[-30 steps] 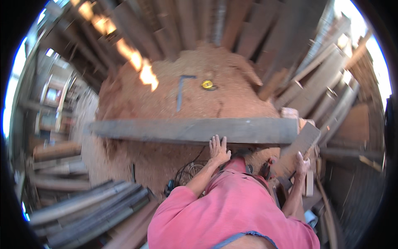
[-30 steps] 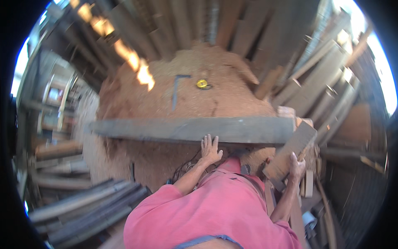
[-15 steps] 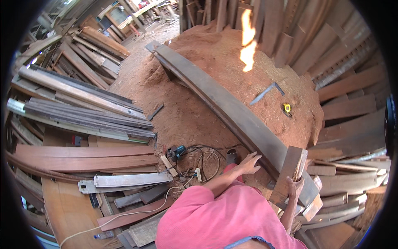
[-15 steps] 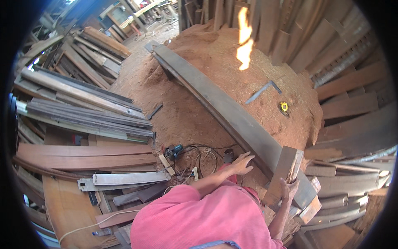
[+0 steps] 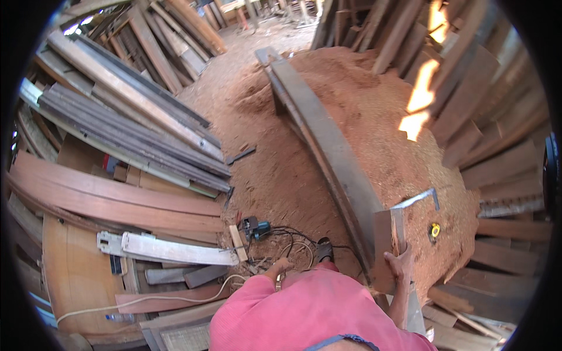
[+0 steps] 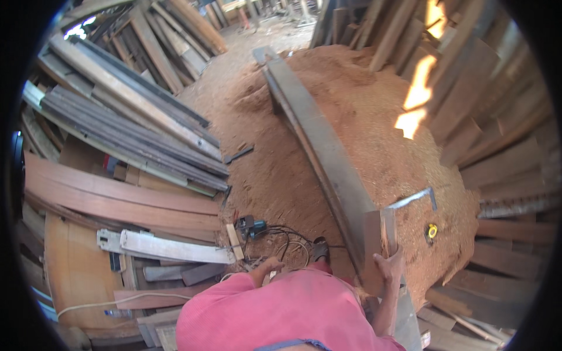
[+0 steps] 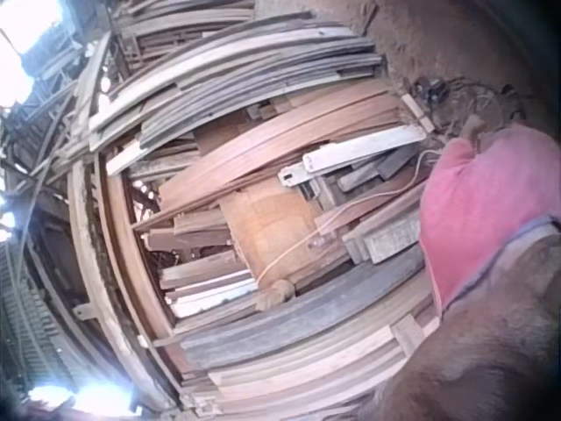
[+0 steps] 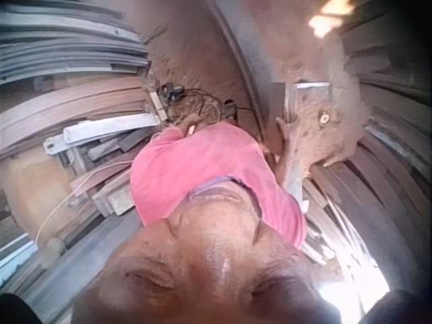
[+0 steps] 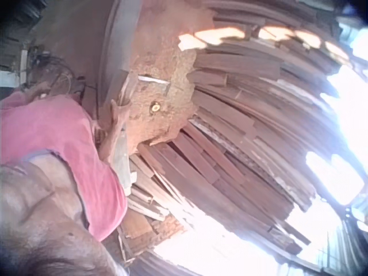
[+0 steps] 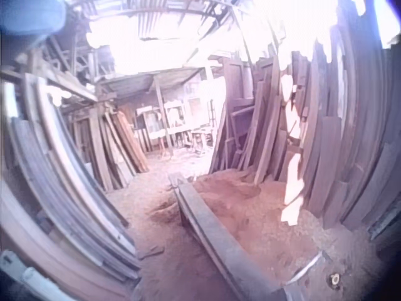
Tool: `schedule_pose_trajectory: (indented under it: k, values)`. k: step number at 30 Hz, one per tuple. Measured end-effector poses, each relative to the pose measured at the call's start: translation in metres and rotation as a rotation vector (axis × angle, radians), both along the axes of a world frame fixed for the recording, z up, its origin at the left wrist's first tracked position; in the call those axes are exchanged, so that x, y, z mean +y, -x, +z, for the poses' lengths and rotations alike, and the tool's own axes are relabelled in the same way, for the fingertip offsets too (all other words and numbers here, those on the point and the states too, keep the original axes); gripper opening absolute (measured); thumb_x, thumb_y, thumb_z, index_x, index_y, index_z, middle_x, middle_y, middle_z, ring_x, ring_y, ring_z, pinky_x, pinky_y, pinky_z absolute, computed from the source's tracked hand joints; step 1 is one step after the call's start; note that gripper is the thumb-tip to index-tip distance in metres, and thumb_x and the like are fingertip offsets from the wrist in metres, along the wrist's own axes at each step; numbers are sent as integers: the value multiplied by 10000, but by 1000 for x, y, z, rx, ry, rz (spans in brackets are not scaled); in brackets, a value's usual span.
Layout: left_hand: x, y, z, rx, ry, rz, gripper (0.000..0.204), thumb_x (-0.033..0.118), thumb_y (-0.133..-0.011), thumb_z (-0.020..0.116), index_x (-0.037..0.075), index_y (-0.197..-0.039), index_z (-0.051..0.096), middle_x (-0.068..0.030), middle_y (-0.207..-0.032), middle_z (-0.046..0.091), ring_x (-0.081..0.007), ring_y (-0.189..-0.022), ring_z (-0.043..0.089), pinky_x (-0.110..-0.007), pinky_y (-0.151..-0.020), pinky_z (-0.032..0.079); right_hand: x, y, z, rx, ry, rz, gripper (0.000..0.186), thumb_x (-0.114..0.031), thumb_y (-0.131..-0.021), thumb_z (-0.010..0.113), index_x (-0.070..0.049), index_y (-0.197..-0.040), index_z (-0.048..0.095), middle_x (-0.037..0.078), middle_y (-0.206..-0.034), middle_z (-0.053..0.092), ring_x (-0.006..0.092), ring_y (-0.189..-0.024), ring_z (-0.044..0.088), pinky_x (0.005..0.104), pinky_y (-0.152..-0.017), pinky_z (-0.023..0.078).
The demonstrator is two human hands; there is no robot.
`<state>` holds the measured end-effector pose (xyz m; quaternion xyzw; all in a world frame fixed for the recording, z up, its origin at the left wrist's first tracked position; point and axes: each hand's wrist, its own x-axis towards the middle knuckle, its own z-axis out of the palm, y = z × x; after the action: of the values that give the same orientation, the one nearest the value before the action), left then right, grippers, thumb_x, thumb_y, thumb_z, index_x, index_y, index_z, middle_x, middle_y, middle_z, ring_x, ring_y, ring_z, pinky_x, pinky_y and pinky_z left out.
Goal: The person measures a long wooden plank with a tape measure and marks it with a pencil. They then use a circular saw to cut the plank at the marked line. The person repeats this process for a second plank, measuring, marking, and cutting it to size.
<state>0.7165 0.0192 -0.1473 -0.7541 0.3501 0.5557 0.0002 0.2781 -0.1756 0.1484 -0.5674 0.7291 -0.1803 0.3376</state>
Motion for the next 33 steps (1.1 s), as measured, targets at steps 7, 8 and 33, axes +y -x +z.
schedule_pose_trajectory:
  k: [7,8,33]
  values:
    - [-77,-43,42,-35,411,323,473,400,-918,666,-17,-1128,735,-136,-882,739,-251,-842,692,-391,-776,548,-147,-104,-29,246,146,271,982,-325,-642,922,91,-1405,465,341,-1287,624,485,-1233,593,509,-1039,488]
    - [-75,-45,40,-67,461,358,466,394,-925,660,-17,-1133,730,-127,-874,738,-246,-833,689,-391,-767,546,-158,-127,-20,240,116,274,936,-328,-666,910,95,-1379,476,346,-1296,613,488,-1236,584,516,-1047,480]
    - [-218,-152,11,82,362,660,611,417,-898,747,-7,-1329,661,-210,-1168,738,-275,-1073,718,-405,-884,572,-308,-319,34,-40,-66,597,935,-188,-604,920,60,-1397,491,250,-1280,652,367,-1204,639,430,-1035,498]
